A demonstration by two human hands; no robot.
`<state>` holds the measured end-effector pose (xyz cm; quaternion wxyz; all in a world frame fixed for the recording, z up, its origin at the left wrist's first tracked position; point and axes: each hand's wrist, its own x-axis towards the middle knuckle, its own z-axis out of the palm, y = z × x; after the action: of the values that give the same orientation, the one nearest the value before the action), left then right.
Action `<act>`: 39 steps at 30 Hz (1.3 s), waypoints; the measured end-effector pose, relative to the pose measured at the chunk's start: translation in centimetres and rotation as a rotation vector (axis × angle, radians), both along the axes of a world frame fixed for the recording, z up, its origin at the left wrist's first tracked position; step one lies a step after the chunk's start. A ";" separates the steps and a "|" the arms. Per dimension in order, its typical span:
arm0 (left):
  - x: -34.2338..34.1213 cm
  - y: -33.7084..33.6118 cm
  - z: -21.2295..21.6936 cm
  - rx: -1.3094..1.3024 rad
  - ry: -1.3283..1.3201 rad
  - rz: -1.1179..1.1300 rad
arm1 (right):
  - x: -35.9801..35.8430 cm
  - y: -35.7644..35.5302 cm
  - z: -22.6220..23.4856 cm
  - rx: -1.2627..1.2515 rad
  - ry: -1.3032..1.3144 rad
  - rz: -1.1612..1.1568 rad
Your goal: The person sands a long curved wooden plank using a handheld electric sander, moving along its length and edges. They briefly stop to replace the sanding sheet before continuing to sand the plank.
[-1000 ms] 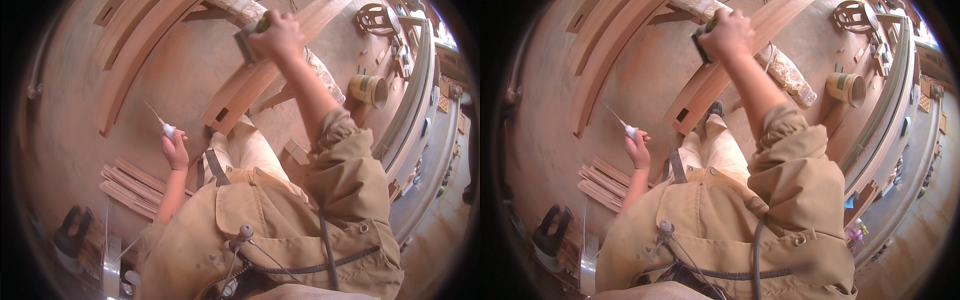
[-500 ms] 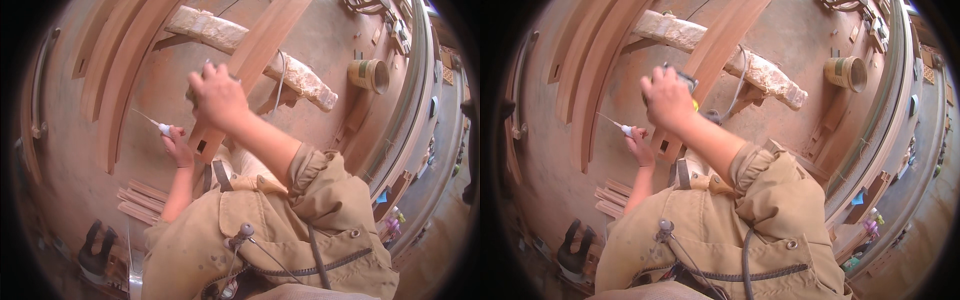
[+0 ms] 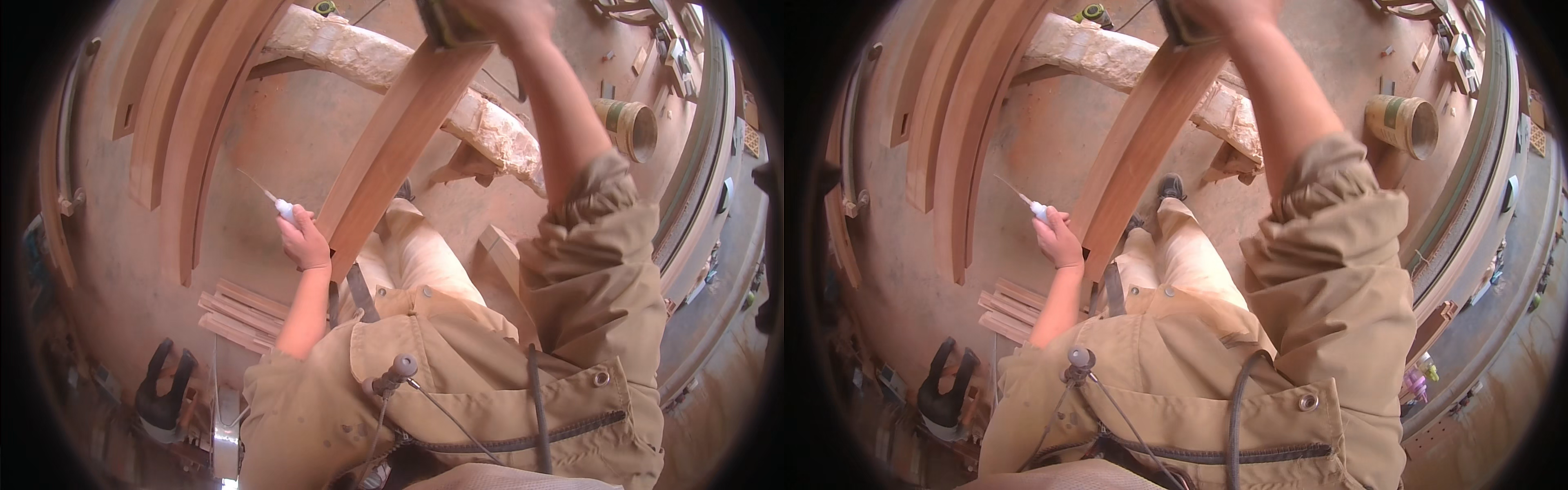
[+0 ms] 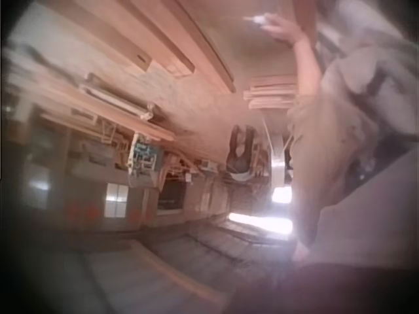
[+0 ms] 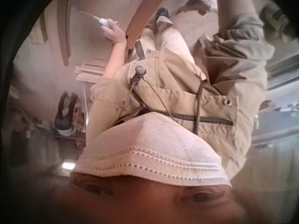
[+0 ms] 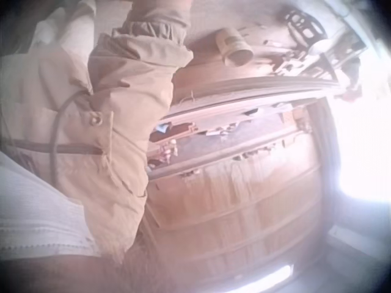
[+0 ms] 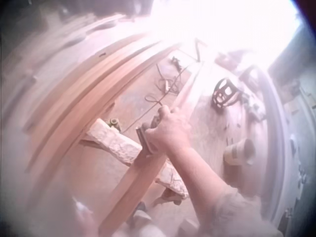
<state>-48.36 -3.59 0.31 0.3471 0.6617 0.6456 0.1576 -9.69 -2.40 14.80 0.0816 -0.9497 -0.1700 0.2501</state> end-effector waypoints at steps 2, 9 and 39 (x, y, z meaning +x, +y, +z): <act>-0.3 0.0 0.3 0.014 0.009 0.028 | -7.3 -0.8 -0.6 0.335 -0.340 0.375; -0.5 0.5 -1.1 -0.086 -0.179 0.266 | -20.7 -4.9 -1.9 0.280 -0.384 0.818; -3.0 2.9 -0.2 -0.028 -0.152 -0.361 | -35.6 -16.8 -10.2 1.360 0.716 -0.874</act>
<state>-51.37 -0.67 0.12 0.4269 0.7478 0.4907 0.1333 -45.30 -19.22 4.59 0.7655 -0.5404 0.1318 0.3236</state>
